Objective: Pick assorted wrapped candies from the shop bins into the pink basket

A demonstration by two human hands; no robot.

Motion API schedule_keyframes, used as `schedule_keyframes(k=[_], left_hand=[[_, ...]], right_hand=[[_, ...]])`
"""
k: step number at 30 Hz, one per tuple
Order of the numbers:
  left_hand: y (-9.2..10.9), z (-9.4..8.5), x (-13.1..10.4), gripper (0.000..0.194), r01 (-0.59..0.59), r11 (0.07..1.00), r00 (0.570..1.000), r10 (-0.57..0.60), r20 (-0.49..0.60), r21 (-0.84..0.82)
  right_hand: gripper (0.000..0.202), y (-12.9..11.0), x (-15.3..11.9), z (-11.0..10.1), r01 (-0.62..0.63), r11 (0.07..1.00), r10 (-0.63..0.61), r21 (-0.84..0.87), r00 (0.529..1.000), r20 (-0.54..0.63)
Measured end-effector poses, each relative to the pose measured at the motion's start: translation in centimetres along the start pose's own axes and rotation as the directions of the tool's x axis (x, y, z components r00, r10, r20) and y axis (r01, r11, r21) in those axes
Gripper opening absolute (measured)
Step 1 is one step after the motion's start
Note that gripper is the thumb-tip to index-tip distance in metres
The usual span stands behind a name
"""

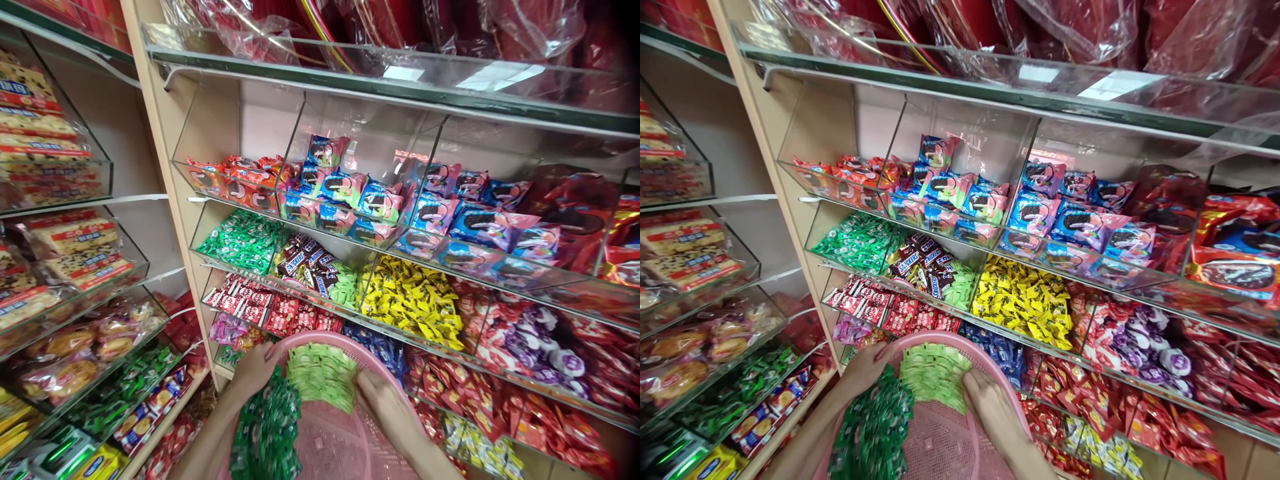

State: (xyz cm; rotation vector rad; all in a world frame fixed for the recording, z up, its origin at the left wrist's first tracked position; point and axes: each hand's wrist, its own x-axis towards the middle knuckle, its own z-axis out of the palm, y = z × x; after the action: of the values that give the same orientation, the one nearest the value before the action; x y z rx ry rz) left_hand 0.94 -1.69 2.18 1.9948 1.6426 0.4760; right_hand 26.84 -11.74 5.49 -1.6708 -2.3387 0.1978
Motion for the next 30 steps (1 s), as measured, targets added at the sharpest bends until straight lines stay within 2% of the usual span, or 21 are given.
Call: schedule_keyframes(k=[6, 14, 24, 30], left_hand=[[0.0, 0.1, 0.0, 0.047, 0.001, 1.0, 1.0, -0.001, 0.006, -0.012], [-0.2, 0.1, 0.0, 0.047, 0.002, 1.0, 1.0, -0.001, 0.008, -0.014], [-0.2, 0.0, -0.2, 0.047, 0.008, 1.0, 1.0, -0.008, 0.011, -0.016], [-0.2, 0.0, -0.1, 0.046, 0.015, 1.0, 1.0, -0.015, 0.015, -0.005]], right_hand=[[0.014, 0.6, 0.4, -0.5, -0.056, 0.997, 0.056, -0.044, 0.998, 0.001], [0.013, 0.7, 1.1, 0.3, -0.086, 0.982, 0.091, -0.168, 0.996, 0.022], [0.015, 1.6, 1.1, 1.8, -0.088, 0.942, 0.057, -0.325, 0.993, -0.104], [0.017, 1.7, 1.4, 2.4, -0.084, 0.894, 0.053, -0.44, 0.995, -0.083]])
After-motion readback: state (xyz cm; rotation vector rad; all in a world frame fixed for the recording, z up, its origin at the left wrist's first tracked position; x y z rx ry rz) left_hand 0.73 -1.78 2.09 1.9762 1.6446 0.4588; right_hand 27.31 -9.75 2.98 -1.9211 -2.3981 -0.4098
